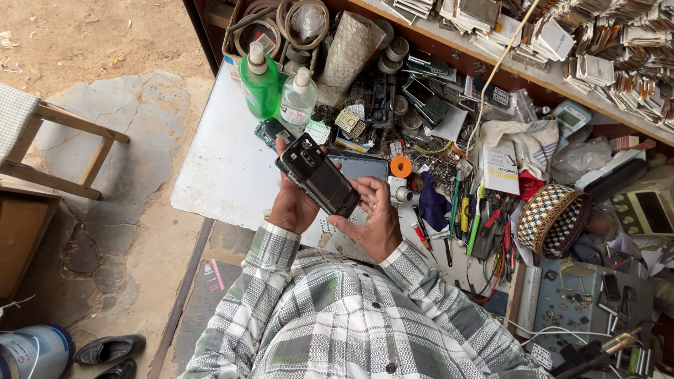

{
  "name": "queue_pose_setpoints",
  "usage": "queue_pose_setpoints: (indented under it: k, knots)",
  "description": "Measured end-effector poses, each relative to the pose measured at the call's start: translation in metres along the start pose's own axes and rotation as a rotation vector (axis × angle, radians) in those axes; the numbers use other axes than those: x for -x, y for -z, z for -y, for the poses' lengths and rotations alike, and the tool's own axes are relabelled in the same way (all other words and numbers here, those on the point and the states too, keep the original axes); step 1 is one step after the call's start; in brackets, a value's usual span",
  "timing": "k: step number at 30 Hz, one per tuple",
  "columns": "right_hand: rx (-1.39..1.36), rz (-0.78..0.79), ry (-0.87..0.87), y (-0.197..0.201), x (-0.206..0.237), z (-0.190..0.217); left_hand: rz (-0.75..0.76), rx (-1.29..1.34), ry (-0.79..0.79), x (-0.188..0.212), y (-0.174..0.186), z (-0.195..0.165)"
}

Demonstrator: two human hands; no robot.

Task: The person repairs a smartphone at a cluttered workbench. They use a thin tool to pry and work inside the open phone, manipulate the battery and internal components, press the casing and screen together, and handle the phone's back cover and parts while checking the device.

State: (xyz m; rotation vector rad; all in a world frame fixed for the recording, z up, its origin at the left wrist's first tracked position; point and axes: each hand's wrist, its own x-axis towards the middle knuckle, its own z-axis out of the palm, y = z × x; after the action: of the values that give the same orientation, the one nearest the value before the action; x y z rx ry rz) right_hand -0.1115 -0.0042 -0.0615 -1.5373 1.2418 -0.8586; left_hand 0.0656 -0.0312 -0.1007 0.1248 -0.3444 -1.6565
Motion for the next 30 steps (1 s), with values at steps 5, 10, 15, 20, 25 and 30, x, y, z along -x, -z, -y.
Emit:
queue_pose_setpoints:
  k: [5,10,15,20,25,30]
  knots:
    - [0.081,0.032,0.049,-0.006,0.006,0.01,-0.121,0.15,-0.139,-0.008,-0.004,-0.001]
    - [-0.416,0.083,-0.165,0.007,-0.001,-0.01,-0.121,0.272,-0.089,-0.015,-0.005,-0.01]
    - [-0.347,0.115,-0.257,0.023,-0.002,-0.03,-0.109,0.304,0.012,-0.02,-0.007,-0.008]
    - [-0.295,0.139,-0.255,0.028,0.001,-0.03,-0.076,0.207,0.052,-0.028,-0.01,-0.008]
    - [-0.303,0.124,-0.331,0.03,0.004,-0.028,-0.068,0.13,0.034,-0.031,-0.014,-0.001]
    - [-0.452,0.106,-0.418,0.029,0.003,-0.027,-0.098,0.057,0.013,-0.032,-0.016,0.004]
